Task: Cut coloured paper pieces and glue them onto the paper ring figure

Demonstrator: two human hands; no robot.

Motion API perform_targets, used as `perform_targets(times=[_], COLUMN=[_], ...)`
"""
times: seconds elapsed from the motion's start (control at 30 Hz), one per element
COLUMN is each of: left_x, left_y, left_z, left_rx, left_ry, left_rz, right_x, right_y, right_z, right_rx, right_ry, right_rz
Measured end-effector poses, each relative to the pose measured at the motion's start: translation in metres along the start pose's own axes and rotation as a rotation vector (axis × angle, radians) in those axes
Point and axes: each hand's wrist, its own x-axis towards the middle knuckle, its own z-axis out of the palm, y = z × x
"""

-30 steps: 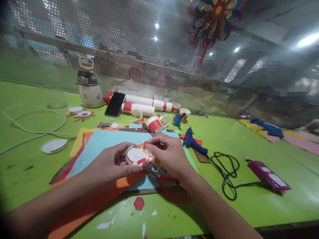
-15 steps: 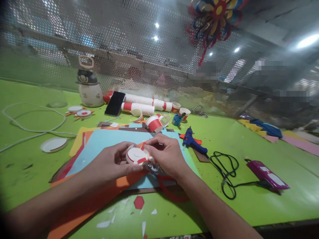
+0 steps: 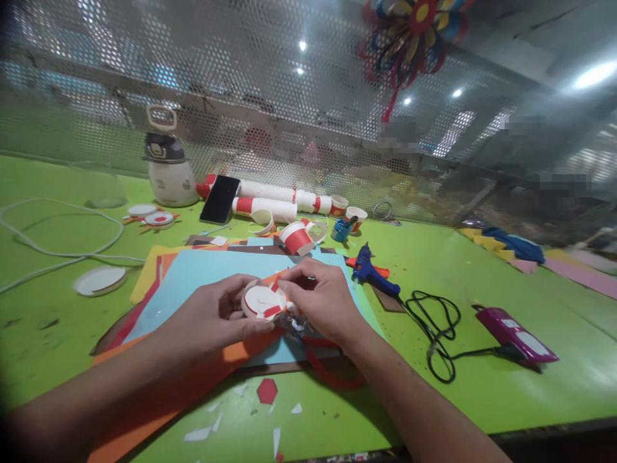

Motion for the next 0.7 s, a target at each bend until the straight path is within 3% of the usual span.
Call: perform_targets(times=[0.7], left_x=[-0.0013], left_y=[0.0029], left_z=[0.0004], left_rx=[0.036], left_ry=[0.002], left_rz=[-0.023], right_x=[0.0013], right_y=[-0.0046], right_z=[-0.0057], right_rx=[0.048], right_ry=[-0.058], right_rz=[0.148])
